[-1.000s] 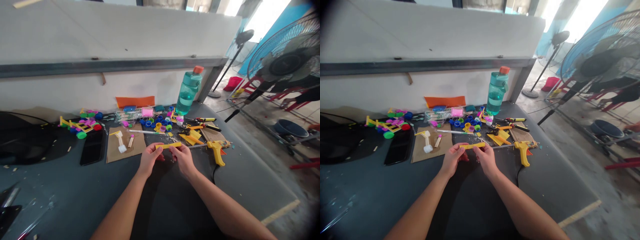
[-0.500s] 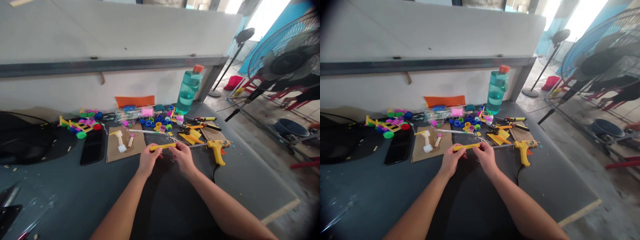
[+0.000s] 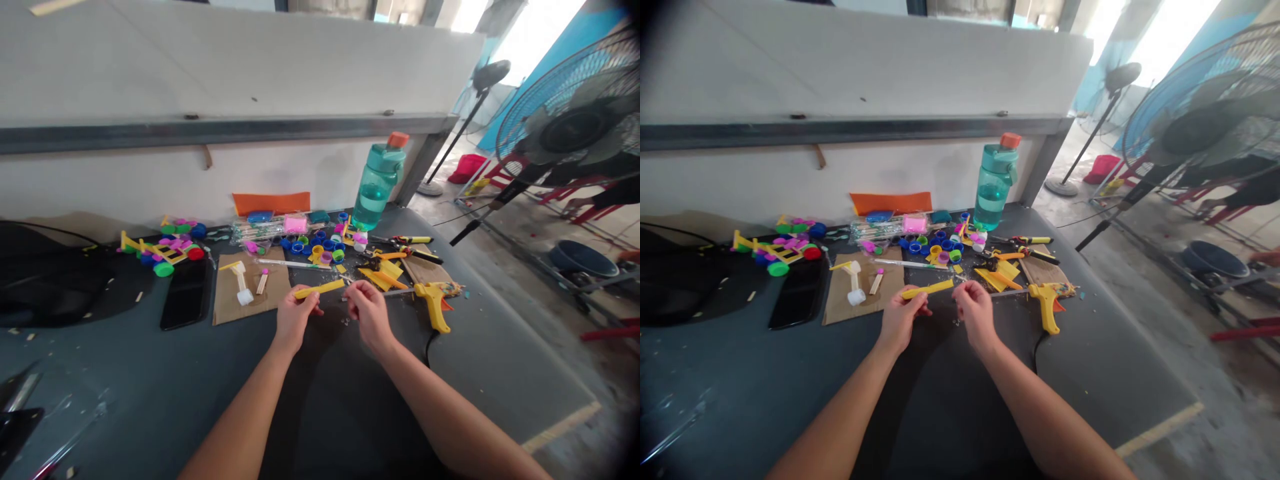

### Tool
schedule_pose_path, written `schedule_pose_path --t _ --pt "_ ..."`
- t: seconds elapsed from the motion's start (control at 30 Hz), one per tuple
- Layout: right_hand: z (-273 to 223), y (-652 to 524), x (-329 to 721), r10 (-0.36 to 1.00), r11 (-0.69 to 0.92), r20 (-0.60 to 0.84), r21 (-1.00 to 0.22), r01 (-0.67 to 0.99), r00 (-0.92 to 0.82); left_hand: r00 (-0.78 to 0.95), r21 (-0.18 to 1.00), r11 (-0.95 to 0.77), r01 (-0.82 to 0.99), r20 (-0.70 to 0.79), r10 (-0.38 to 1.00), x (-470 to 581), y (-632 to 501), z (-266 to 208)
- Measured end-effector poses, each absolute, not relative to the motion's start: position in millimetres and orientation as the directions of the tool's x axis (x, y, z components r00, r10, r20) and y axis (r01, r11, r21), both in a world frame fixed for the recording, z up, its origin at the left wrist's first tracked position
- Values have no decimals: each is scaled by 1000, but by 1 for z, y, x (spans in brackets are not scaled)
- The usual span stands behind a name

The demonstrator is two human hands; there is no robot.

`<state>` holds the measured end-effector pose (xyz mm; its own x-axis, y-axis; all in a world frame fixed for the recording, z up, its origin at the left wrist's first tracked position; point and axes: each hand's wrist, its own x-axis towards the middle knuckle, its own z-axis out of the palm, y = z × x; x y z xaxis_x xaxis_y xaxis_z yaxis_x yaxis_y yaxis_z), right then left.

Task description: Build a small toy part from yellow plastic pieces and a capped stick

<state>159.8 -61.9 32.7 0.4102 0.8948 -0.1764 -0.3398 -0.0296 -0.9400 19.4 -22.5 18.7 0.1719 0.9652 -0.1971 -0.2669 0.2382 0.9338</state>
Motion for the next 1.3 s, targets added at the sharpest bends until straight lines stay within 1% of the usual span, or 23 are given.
schedule_pose_path --t 0.1,0.17,0.23,0.3,0.5,0.63,0.87,1.1,1.2,1.3 --pt "31 -65 148 940 -144 -232 -935 -325 252 235 949 232 -212 -181 955 22 -26 19" --pt "29 -66 144 942 -175 -253 -932 -318 220 292 960 225 -164 -170 941 23 -27 20" --pt "27 -66 144 940 -164 -242 -939 -304 241 334 972 205 -113 -157 930 23 -28 21" --pt "24 -65 146 938 -141 -215 -954 -265 272 337 981 180 -78 -144 930 23 -28 21" --pt "22 -67 148 938 -124 -142 -989 -78 315 328 985 170 -26 -152 932 22 -29 21" --pt "22 -68 149 934 -103 -112 -994 -44 338 316 986 167 -8 -156 936 22 -30 24" --pt "22 -66 159 924 -85 -93 -996 -38 371 310 981 175 -81 -142 940 20 -27 23" --pt "20 -65 161 915 -49 -54 -999 -24 400 316 979 175 -107 -134 939 19 -28 19" --pt "22 -64 163 908 -53 -72 -997 -56 412 295 969 200 -147 -150 944 18 -26 19" --pt "27 -62 166 885 -63 -114 -990 -126 451 229 943 227 -244 -172 958 15 -20 19"
